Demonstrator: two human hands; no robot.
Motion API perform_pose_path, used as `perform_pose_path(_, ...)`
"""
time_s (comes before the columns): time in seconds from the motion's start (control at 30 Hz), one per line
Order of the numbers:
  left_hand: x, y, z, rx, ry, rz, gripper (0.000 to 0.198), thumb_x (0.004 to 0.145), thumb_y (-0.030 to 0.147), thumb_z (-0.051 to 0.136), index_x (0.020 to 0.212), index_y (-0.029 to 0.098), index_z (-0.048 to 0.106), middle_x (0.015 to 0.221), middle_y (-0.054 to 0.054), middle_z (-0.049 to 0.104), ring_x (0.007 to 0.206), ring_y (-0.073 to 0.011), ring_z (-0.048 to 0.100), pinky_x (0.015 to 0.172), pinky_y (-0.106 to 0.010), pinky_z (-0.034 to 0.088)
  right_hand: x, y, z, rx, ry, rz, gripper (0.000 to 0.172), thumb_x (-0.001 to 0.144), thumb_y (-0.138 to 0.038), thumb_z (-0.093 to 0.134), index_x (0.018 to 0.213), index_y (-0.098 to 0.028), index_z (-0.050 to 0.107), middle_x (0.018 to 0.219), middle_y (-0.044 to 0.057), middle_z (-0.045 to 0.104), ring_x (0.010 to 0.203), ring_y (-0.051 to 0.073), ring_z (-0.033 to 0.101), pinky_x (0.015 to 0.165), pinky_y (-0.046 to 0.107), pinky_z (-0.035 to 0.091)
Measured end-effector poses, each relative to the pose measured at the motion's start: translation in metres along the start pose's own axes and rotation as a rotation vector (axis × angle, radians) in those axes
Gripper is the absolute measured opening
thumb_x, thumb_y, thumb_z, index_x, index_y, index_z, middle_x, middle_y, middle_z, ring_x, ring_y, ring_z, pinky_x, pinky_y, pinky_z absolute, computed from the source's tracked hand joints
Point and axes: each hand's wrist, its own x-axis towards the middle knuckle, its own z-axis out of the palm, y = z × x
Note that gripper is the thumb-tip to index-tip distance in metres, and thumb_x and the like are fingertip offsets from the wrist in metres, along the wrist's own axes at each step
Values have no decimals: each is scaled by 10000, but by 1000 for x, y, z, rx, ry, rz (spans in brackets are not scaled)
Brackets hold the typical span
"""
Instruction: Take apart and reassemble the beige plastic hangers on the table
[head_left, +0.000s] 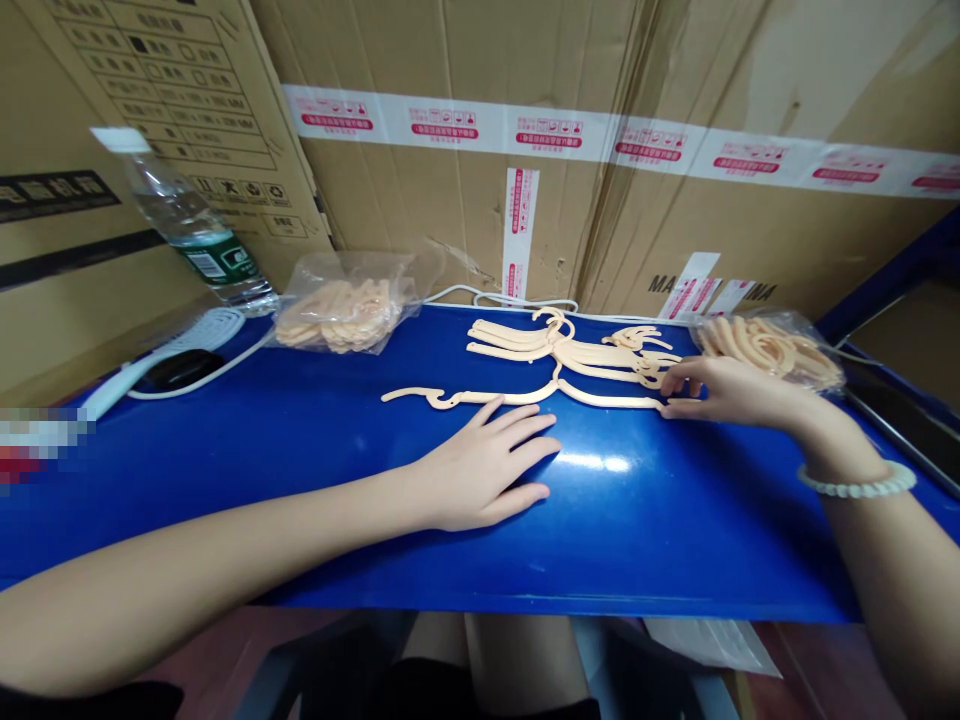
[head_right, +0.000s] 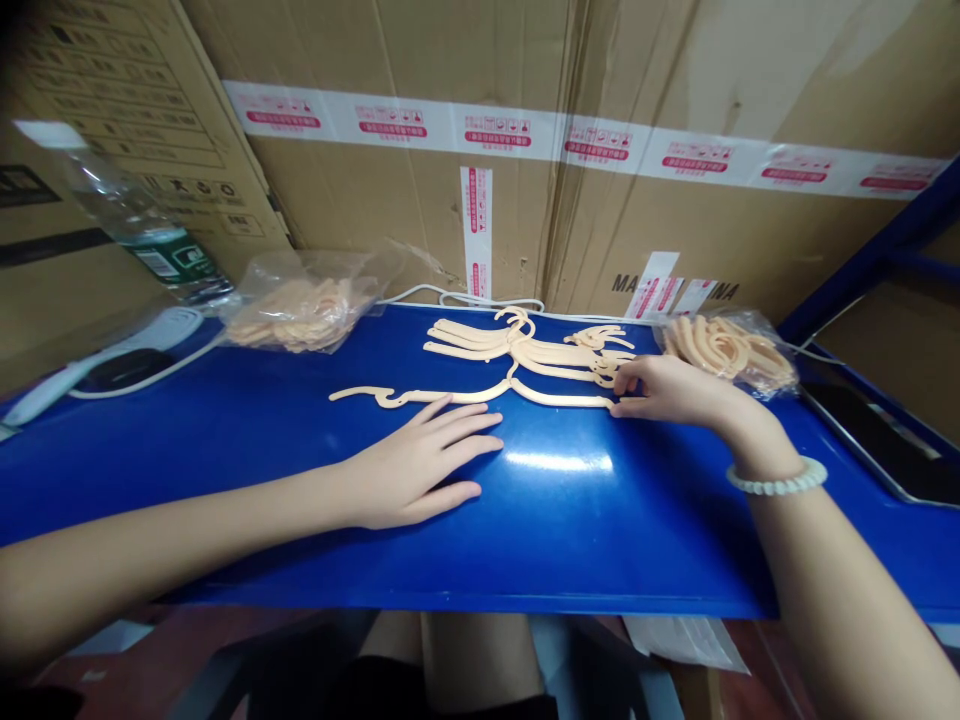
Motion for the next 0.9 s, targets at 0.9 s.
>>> perform_pose_path(0.9,0,-4,3,45,-2,27,483,1012,439,488,1384,139,561,1541,-196,465,1477,-367,371,1201,-548,356,2,-7,-6,-60,-18,163,433,769,-582,656,960,-201,731,863,95,747,757,289,688,649,391,528)
